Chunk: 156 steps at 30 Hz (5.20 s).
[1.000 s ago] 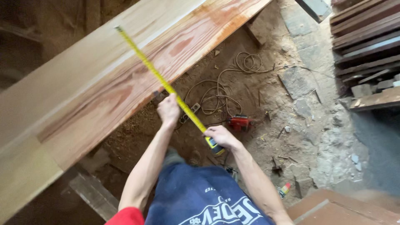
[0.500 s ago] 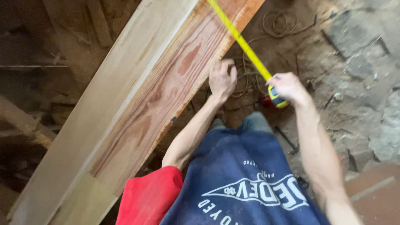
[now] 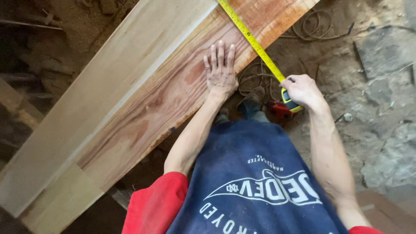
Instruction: The person measures a large wooden plank with a tape measure, marks measurements with a pencil, uses a try square to draw straight lines, and prepares a circular saw for cutting.
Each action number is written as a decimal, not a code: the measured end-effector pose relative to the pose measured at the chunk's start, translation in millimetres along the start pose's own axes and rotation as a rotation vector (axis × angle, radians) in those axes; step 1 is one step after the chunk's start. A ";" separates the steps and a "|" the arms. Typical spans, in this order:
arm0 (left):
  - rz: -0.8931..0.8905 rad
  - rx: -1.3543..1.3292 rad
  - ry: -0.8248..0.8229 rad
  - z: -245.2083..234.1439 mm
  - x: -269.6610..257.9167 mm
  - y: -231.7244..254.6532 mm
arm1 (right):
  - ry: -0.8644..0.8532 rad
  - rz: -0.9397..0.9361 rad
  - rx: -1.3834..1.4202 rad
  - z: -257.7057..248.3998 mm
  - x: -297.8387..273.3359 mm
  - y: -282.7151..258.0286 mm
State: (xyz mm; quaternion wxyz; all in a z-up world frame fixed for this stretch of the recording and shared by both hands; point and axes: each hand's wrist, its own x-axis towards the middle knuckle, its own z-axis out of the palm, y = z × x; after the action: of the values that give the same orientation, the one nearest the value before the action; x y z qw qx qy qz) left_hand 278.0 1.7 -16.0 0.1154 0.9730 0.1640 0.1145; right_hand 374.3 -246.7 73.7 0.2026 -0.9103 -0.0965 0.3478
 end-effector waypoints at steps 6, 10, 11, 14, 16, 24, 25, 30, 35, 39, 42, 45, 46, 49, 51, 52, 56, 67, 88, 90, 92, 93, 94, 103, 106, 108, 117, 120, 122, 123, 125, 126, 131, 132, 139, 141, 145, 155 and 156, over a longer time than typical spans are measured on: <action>0.038 0.029 -0.048 5.9 -4.0 -7.0 | 0.085 0.070 -0.135 -4.6 -10.2 -1.4; 0.067 0.019 -0.047 -2.8 -6.9 -6.2 | 0.178 0.060 -0.123 -0.9 -18.4 -7.1; 0.064 0.004 -0.054 -6.3 -5.3 -6.3 | 0.194 0.055 -0.117 -0.4 -17.2 -10.1; 0.056 -0.015 -0.068 -15.5 -3.4 -2.5 | 0.222 0.055 -0.090 1.6 -21.9 -13.5; 0.051 0.001 -0.068 -19.7 -3.6 0.3 | 0.228 0.057 -0.073 3.4 -25.5 -13.1; 0.037 0.006 -0.097 -26.5 0.5 5.0 | 0.242 0.051 -0.051 1.7 -24.9 -13.7; 0.037 0.008 -0.095 -27.3 0.9 5.2 | 0.237 0.055 -0.058 1.3 -24.7 -14.5; 0.047 0.040 -0.107 -26.5 2.7 5.8 | 0.195 0.098 -0.080 -4.5 -19.8 -15.8; 0.073 0.057 -0.101 -24.6 1.2 1.5 | 0.013 0.151 -0.044 -14.4 -8.3 -9.3; -0.007 0.072 -0.178 -20.1 8.1 9.7 | -0.067 0.108 -0.051 -25.8 3.4 -1.1; -0.023 0.064 -0.155 -2.3 28.6 26.1 | -0.101 0.079 -0.042 -36.9 21.6 7.0; 0.015 0.045 -0.112 22.9 54.9 55.3 | -0.102 0.089 0.037 -56.9 39.9 22.3; 0.022 0.031 -0.102 32.7 64.6 66.7 | -0.096 0.090 0.056 -66.0 45.6 30.3; 0.023 0.061 -0.096 58.2 100.9 99.7 | -0.047 0.090 0.180 -97.2 60.0 57.2; 0.048 0.058 -0.085 71.3 120.5 118.3 | -0.001 0.081 0.161 -120.5 71.4 78.3; 0.078 0.034 -0.068 76.8 131.5 126.1 | 0.015 0.077 0.154 -128.7 74.1 88.9; 0.167 -0.007 -0.069 88.9 172.8 154.2 | 0.103 0.095 0.251 -158.7 85.6 135.1; 0.242 -0.060 -0.186 134.2 314.1 276.6 | 0.206 0.172 0.393 -244.5 145.9 238.3; 0.239 -0.141 -0.206 237.8 587.3 505.6 | 0.070 0.150 0.195 -586.6 432.3 307.1; 0.242 -0.134 -0.207 238.0 592.6 508.1 | 0.061 0.174 0.153 -589.3 439.4 310.8; 0.244 -0.132 -0.203 238.3 597.8 511.7 | 0.050 0.153 0.108 -594.1 444.6 316.2; 0.233 -0.138 -0.222 238.3 597.1 512.7 | 0.045 0.126 0.085 -595.4 444.7 320.0; 0.222 -0.143 -0.241 239.5 598.7 514.3 | 0.040 0.098 0.063 -597.8 446.6 323.4; 0.288 -0.089 -0.271 241.0 602.1 511.7 | 0.146 0.088 -0.113 -615.2 442.2 333.0; 0.314 -0.067 -0.268 244.2 610.2 516.8 | 0.192 0.100 -0.119 -617.6 435.2 328.3; 0.329 -0.070 -0.246 250.1 619.2 522.7 | 0.221 0.086 -0.119 -622.3 436.9 325.8; 0.417 -0.090 -0.246 263.8 639.6 535.2 | 0.289 0.022 -0.129 -623.2 438.8 328.1; 0.424 -0.070 -0.267 264.1 643.7 539.2 | 0.249 0.046 -0.124 -625.7 441.3 331.3; 0.427 -0.063 -0.270 261.8 646.0 541.1 | 0.265 0.023 -0.131 -626.6 441.7 332.2; 0.414 -0.043 -0.304 260.7 647.5 542.8 | 0.306 -0.017 -0.143 -627.8 441.8 332.9; 0.387 -0.004 -0.371 258.5 648.8 545.3 | 0.343 -0.045 -0.154 -629.6 441.7 333.6; 0.391 -0.009 -0.369 257.5 648.7 546.1 | 0.339 -0.034 -0.151 -629.9 441.5 333.7; 0.399 -0.020 -0.352 253.7 648.4 546.1 | 0.312 0.005 -0.151 -630.4 442.7 329.5; 0.397 -0.023 -0.358 253.7 648.6 546.8 | 0.305 0.008 -0.152 -631.1 443.1 329.2; 0.397 -0.047 -0.353 253.7 648.4 546.5 | 0.278 0.058 -0.171 -631.4 446.4 328.2; 0.391 -0.054 -0.362 253.4 647.8 546.6 | 0.276 0.057 -0.171 -631.0 446.7 328.3; 0.394 -0.066 -0.343 254.8 648.9 547.7 | 0.251 0.111 -0.211 -631.6 448.8 326.0; 0.372 -0.106 -0.336 248.3 648.3 548.6 | 0.136 0.195 -0.117 -640.4 457.2 318.3; 0.365 -0.107 -0.351 246.8 647.6 548.3 | 0.134 0.182 -0.119 -640.5 460.3 318.6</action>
State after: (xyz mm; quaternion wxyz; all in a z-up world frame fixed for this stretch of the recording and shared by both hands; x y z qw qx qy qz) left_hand 1098.6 -324.9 13.8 0.1709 0.9839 -0.0432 -0.0288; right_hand 1156.3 -580.7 94.3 0.1219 -0.9469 -0.0202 0.2968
